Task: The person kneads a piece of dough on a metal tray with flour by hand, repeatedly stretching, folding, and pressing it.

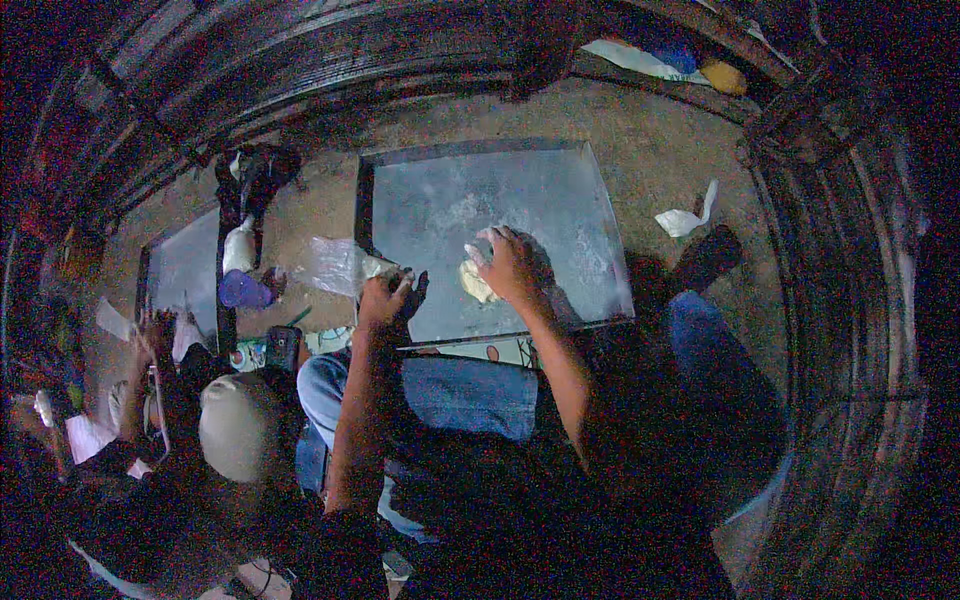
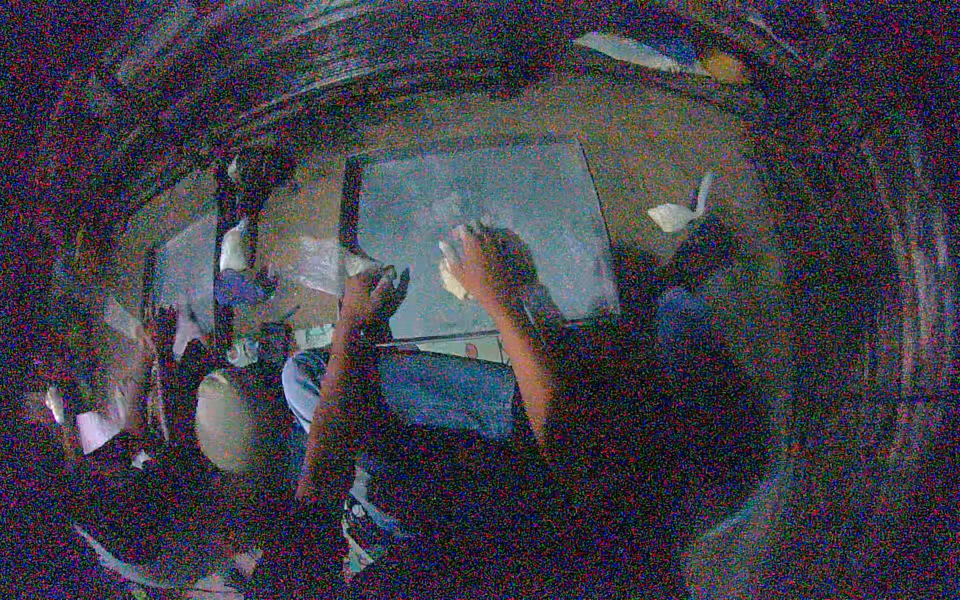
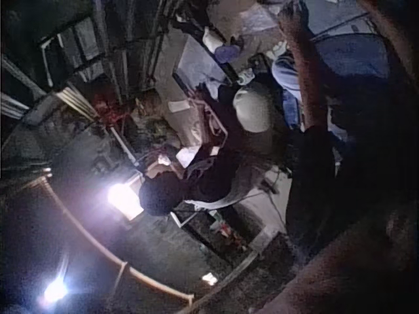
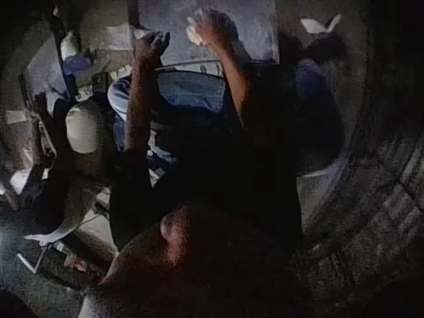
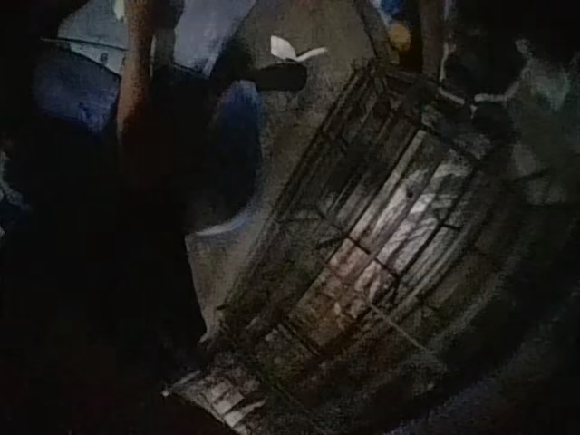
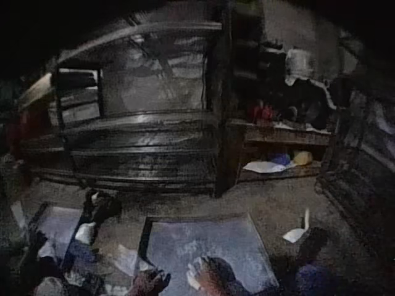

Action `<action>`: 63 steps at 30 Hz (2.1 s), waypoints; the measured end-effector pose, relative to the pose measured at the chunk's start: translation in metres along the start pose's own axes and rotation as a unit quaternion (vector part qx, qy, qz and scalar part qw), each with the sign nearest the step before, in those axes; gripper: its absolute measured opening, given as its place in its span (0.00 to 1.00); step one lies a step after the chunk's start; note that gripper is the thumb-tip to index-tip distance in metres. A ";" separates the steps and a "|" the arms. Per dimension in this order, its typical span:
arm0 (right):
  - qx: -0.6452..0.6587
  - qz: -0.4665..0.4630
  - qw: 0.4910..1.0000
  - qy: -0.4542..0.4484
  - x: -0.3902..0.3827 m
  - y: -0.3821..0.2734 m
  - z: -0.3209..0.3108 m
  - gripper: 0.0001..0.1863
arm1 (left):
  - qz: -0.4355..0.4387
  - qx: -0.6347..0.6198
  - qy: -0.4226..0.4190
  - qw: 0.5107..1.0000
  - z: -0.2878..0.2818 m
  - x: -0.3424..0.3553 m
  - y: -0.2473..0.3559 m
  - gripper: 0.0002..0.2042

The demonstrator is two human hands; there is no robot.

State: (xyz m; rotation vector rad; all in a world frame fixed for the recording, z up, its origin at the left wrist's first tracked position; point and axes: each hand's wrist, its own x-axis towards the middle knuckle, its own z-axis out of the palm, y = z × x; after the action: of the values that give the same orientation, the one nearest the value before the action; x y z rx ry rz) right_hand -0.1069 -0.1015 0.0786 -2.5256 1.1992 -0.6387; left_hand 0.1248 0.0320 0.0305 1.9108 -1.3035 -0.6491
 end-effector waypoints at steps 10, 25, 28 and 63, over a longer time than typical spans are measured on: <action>-0.178 -0.067 0.982 0.011 -0.049 -0.020 0.045 0.36 | 0.056 0.084 -0.109 0.989 0.007 -0.002 0.056 0.14; -0.108 -0.026 0.982 -0.151 0.017 -0.012 0.054 0.19 | 0.111 0.165 -0.083 0.976 0.053 -0.001 0.051 0.25; -0.142 -0.076 0.983 -0.085 -0.011 -0.003 0.053 0.23 | 0.118 0.193 -0.064 0.972 0.062 0.002 0.044 0.35; -0.134 0.113 0.976 -0.132 -0.011 -0.046 0.052 0.38 | 0.033 0.313 -0.106 0.943 0.068 0.007 0.030 0.54</action>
State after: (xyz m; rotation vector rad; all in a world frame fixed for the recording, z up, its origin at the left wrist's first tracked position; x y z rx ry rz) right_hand -0.0566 -0.0611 0.0496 -2.5244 1.5230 -0.0877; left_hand 0.0602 -0.0002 0.0125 2.3236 -1.8709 -0.4399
